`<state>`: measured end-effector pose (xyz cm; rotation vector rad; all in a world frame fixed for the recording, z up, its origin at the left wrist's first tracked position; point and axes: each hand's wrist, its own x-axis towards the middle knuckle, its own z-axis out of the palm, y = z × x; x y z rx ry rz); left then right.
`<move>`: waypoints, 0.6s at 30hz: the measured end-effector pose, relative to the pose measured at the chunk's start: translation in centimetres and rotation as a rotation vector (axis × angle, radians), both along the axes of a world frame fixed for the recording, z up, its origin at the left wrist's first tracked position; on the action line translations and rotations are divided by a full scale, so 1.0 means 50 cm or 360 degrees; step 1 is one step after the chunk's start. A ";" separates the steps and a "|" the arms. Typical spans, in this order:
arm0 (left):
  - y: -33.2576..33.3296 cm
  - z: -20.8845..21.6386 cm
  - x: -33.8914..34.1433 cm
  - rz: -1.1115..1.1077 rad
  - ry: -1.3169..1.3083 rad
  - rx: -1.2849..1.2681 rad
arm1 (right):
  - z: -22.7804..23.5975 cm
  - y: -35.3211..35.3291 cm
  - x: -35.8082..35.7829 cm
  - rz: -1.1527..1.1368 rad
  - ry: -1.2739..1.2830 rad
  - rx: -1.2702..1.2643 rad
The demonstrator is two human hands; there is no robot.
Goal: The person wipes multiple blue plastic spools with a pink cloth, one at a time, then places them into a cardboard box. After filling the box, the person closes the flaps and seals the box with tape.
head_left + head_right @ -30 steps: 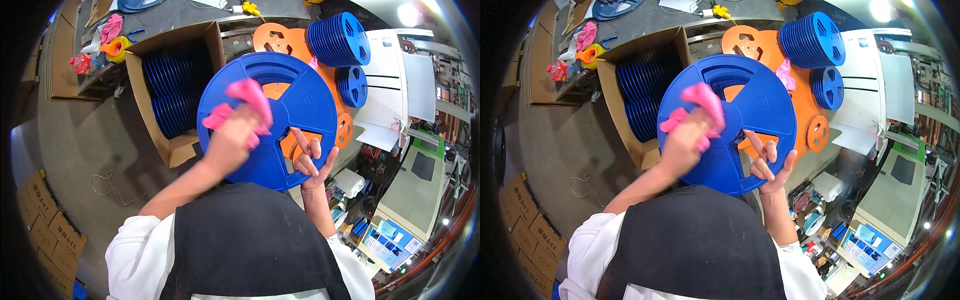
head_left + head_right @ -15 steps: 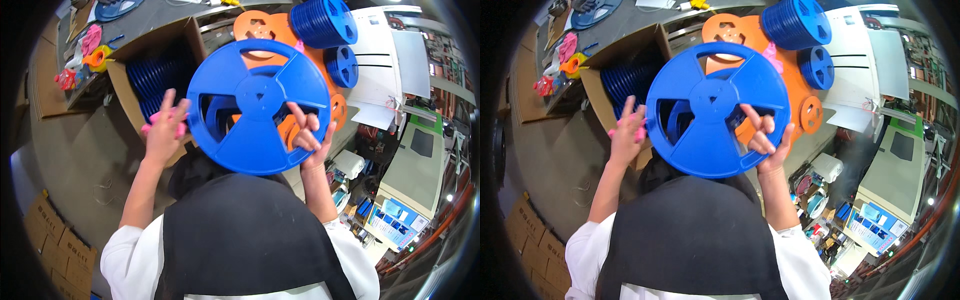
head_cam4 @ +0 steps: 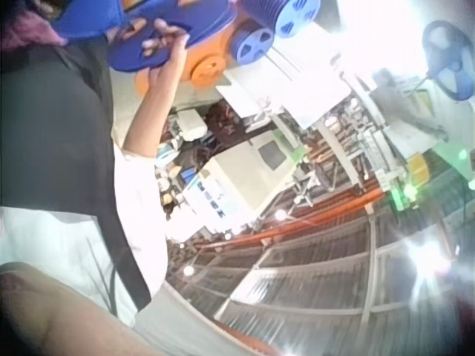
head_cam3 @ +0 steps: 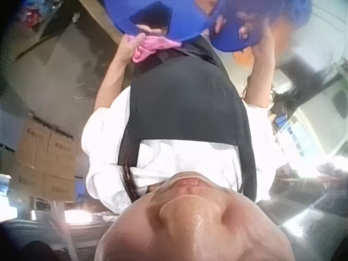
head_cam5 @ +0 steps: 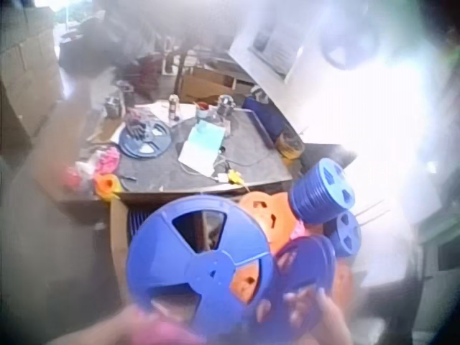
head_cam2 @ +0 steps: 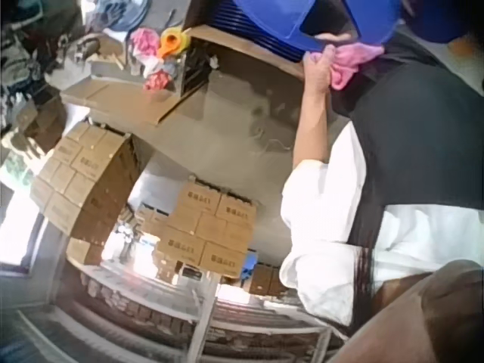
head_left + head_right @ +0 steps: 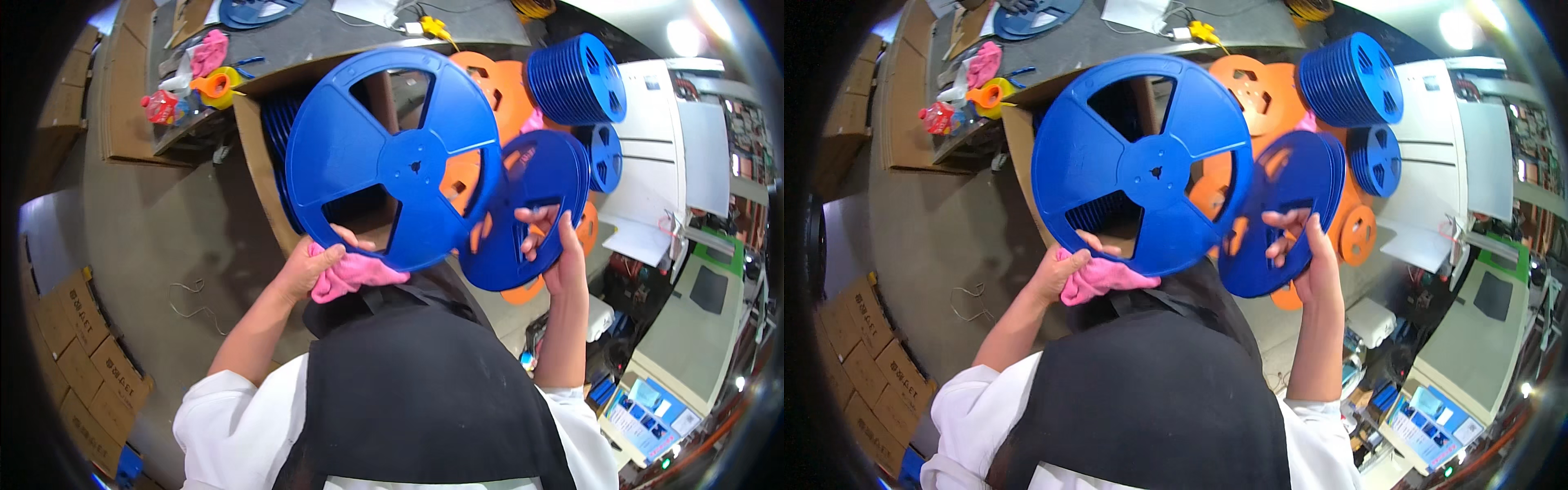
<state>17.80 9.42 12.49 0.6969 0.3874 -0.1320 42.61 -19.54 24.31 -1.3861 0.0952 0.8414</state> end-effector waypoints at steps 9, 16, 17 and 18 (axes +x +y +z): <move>0.009 -0.023 -0.074 0.0130 0.0184 -0.0461 | -0.035 -0.027 -0.016 -0.0262 -0.0099 -0.0706; 0.013 -0.025 -0.076 0.0201 0.0145 -0.0397 | -0.035 -0.009 -0.029 -0.0477 0.0029 -0.0537; 0.014 -0.030 -0.079 0.0216 0.0148 -0.0369 | -0.037 -0.002 -0.033 -0.0451 0.0039 -0.0462; 0.013 -0.031 -0.080 0.0240 0.0182 -0.0360 | -0.037 0.002 -0.036 -0.0431 0.0047 -0.0389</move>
